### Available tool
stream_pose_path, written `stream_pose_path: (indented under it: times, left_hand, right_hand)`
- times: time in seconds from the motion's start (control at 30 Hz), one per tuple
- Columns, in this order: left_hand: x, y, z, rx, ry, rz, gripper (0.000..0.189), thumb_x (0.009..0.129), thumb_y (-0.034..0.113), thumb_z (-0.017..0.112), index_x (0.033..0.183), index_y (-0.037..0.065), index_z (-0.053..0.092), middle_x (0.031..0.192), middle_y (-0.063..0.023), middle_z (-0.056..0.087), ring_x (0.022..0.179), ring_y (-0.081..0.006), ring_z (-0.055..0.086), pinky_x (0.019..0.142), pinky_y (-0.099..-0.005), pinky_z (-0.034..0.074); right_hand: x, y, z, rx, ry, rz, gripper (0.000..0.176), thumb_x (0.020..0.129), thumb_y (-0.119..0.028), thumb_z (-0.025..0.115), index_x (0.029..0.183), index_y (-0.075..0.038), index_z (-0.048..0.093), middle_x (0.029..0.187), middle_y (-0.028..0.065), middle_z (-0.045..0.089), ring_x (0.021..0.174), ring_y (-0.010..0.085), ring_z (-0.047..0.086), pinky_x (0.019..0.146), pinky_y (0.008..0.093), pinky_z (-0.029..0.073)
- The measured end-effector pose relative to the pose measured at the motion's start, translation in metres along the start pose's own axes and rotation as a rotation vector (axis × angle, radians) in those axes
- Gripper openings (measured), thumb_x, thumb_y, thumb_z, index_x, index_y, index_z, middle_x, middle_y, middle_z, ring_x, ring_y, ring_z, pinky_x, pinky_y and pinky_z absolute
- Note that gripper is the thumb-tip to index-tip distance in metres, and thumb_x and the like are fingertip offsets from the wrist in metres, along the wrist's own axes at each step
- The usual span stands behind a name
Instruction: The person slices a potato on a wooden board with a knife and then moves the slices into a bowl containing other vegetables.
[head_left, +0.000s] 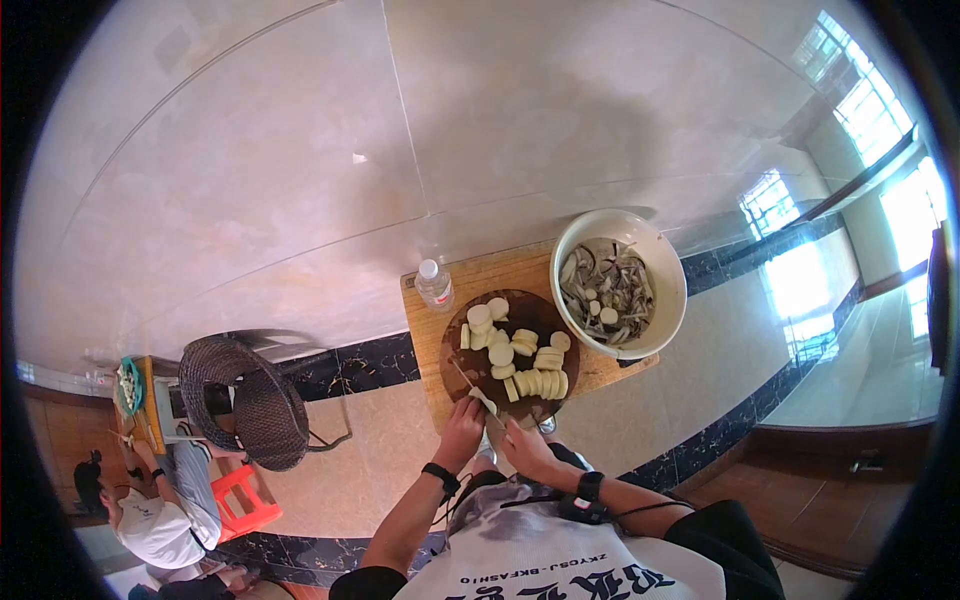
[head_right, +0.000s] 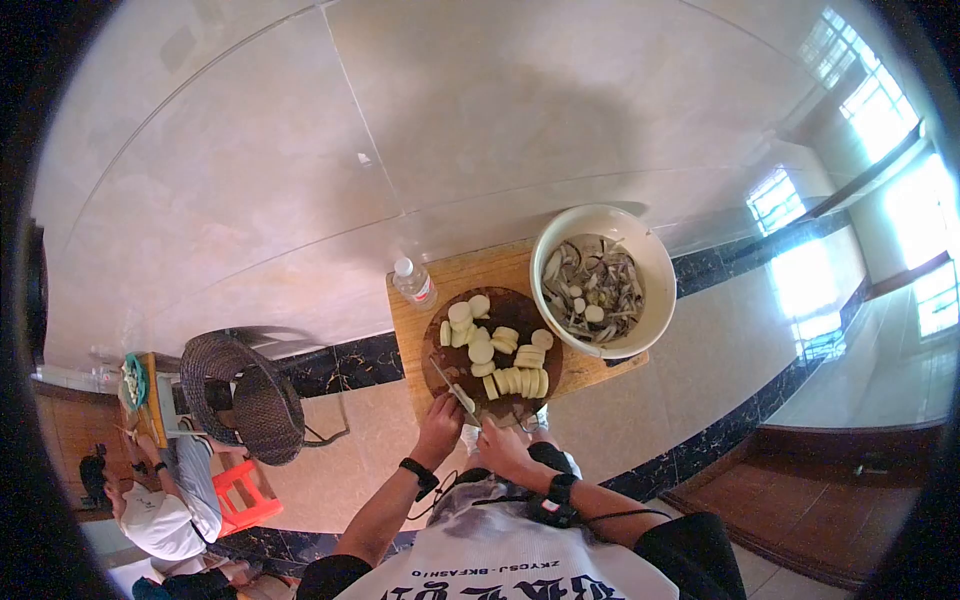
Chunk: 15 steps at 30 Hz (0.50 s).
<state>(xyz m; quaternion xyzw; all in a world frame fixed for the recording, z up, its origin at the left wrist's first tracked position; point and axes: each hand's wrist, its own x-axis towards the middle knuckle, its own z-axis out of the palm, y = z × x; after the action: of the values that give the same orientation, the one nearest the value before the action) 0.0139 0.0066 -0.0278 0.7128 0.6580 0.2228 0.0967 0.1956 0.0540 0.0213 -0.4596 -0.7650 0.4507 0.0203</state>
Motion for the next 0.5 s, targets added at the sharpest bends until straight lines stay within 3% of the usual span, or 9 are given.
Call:
stream_pose_path:
  times: [0.5]
  left_hand:
    - [-0.0023, -0.0021, 0.0035, 0.005, -0.020, 0.019, 0.033, 0.084, 0.009, 0.062, 0.112, -0.006, 0.068, 0.121, -0.0214, 0.064, 0.121, -0.0392, 0.058, 0.105, -0.0457, 0.048]
  right_hand:
    - [-0.0068, -0.0065, 0.0042, -0.024, 0.004, -0.012, 0.025, 0.094, -0.018, 0.055, 0.111, -0.001, 0.047, 0.076, 0.0347, 0.065, 0.076, 0.0563, 0.064, 0.071, 0.0657, 0.050]
